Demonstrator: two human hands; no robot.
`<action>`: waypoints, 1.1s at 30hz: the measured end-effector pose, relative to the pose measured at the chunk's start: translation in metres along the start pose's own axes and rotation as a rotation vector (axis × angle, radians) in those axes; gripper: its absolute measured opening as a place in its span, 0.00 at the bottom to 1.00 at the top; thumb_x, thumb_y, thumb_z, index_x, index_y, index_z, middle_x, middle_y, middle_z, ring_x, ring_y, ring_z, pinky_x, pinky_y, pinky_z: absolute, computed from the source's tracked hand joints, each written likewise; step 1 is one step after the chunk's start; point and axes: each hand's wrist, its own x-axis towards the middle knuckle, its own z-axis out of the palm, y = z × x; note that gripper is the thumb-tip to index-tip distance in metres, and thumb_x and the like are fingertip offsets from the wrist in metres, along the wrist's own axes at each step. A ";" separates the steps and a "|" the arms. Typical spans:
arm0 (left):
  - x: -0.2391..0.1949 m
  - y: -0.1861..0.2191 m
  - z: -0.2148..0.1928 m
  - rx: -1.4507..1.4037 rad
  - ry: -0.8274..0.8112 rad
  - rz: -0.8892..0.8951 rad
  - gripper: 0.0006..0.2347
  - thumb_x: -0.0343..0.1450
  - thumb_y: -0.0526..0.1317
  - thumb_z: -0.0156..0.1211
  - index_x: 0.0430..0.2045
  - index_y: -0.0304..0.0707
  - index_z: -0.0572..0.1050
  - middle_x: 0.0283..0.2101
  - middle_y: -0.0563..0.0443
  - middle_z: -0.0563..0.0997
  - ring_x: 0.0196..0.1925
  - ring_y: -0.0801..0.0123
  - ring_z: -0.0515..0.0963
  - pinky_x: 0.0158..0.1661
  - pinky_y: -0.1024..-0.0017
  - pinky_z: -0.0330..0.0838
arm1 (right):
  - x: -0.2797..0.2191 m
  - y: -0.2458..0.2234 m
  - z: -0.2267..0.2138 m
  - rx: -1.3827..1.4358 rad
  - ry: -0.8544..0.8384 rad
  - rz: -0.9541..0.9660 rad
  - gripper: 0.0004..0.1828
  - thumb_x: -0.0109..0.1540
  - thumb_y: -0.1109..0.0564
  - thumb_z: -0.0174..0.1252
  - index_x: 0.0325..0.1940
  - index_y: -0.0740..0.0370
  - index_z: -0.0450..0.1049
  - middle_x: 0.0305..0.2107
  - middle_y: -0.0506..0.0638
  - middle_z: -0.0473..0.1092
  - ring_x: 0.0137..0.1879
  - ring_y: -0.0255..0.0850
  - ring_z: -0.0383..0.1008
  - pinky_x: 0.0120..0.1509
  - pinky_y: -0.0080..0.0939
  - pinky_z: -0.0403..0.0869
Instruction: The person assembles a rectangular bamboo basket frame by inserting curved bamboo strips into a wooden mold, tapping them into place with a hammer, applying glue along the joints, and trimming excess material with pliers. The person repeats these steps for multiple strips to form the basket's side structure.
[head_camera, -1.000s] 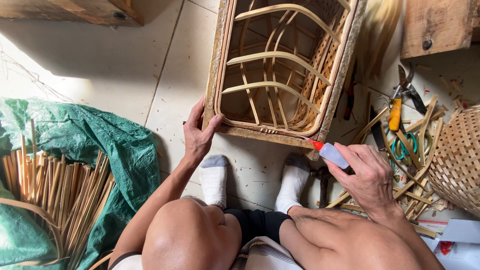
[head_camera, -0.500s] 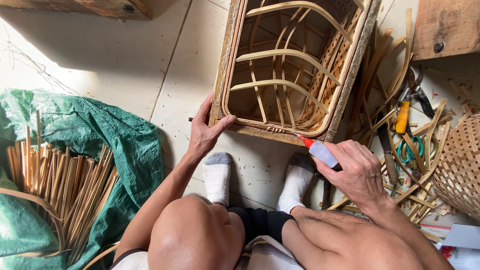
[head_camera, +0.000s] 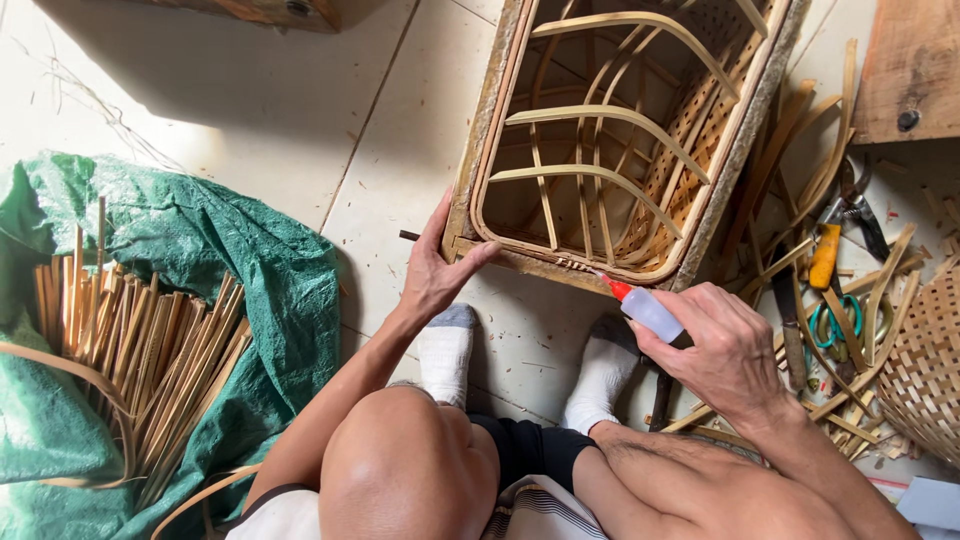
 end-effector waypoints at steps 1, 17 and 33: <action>-0.001 -0.001 0.001 0.012 0.015 0.016 0.42 0.68 0.46 0.73 0.73 0.30 0.52 0.69 0.36 0.69 0.69 0.60 0.72 0.68 0.65 0.67 | 0.002 -0.001 0.002 -0.011 0.000 -0.007 0.18 0.52 0.53 0.72 0.42 0.65 0.80 0.29 0.53 0.73 0.34 0.47 0.75 0.39 0.46 0.75; -0.002 -0.006 0.000 -0.094 0.013 -0.017 0.43 0.66 0.47 0.73 0.73 0.32 0.51 0.70 0.36 0.67 0.70 0.57 0.71 0.69 0.62 0.67 | 0.028 -0.015 0.005 0.000 -0.025 -0.053 0.19 0.52 0.52 0.71 0.43 0.64 0.81 0.28 0.53 0.73 0.34 0.46 0.76 0.40 0.45 0.75; -0.003 -0.008 -0.001 -0.027 0.015 -0.007 0.43 0.66 0.47 0.74 0.74 0.33 0.53 0.74 0.37 0.62 0.75 0.56 0.64 0.72 0.62 0.60 | 0.050 -0.027 0.012 -0.089 -0.091 -0.125 0.15 0.52 0.52 0.70 0.37 0.64 0.80 0.25 0.52 0.72 0.32 0.46 0.74 0.38 0.45 0.75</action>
